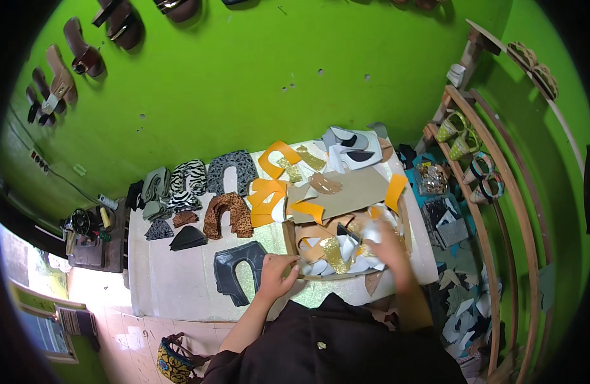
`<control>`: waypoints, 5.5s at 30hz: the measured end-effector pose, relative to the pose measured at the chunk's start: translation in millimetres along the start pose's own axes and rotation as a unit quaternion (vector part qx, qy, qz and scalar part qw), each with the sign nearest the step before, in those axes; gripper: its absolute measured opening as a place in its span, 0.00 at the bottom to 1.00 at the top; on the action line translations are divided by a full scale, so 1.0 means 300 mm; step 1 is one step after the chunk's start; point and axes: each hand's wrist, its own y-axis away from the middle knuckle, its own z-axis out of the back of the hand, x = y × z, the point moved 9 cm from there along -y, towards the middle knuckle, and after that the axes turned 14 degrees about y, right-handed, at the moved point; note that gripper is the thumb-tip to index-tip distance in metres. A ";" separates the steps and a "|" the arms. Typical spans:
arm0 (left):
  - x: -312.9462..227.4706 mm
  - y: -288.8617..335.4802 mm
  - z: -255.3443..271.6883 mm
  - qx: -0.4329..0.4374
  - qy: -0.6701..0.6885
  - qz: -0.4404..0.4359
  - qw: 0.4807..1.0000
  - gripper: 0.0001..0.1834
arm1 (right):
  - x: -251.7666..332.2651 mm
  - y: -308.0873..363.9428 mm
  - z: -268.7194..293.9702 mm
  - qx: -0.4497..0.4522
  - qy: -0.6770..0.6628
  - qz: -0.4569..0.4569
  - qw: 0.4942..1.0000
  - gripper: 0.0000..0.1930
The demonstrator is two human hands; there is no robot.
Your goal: The person is sorting and organizing various precut leather shoe components on a table.
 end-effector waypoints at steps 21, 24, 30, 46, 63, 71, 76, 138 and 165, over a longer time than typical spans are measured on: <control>-0.016 -0.124 -0.348 0.287 -0.154 -0.078 0.942 0.24 | -0.097 0.042 0.129 -0.141 0.036 -0.071 0.987 0.34; 0.092 -0.091 -0.343 0.345 -0.212 0.020 0.914 0.23 | -0.136 0.034 0.006 -0.033 0.026 -0.136 0.990 0.36; 0.148 -0.110 -0.247 0.404 -0.275 0.122 0.864 0.20 | 0.081 0.018 -0.054 -0.053 0.099 -0.053 0.992 0.20; -0.021 -0.195 -0.243 0.292 -0.113 -0.042 0.949 0.20 | 0.461 0.170 -0.279 -0.040 0.098 0.224 0.969 0.16; 0.108 -0.145 -0.192 0.244 -0.201 -0.006 0.949 0.14 | 0.223 0.022 -0.174 0.167 -0.035 0.014 0.985 0.27; 0.001 -0.189 -0.103 0.136 -0.151 0.000 0.979 0.10 | 0.391 0.119 -0.290 0.114 0.000 0.162 0.980 0.33; -0.001 -0.194 -0.116 0.124 -0.139 -0.004 0.982 0.10 | 0.377 0.138 -0.306 0.089 0.065 0.173 0.979 0.32; 0.095 -0.129 -0.179 0.132 -0.213 -0.021 0.968 0.16 | -0.105 0.019 -0.120 0.054 -0.063 -0.045 0.996 0.07; -0.132 -0.233 -0.063 -0.009 -0.028 -0.042 0.999 0.13 | 0.156 0.064 0.266 -0.135 -0.221 0.091 0.962 0.09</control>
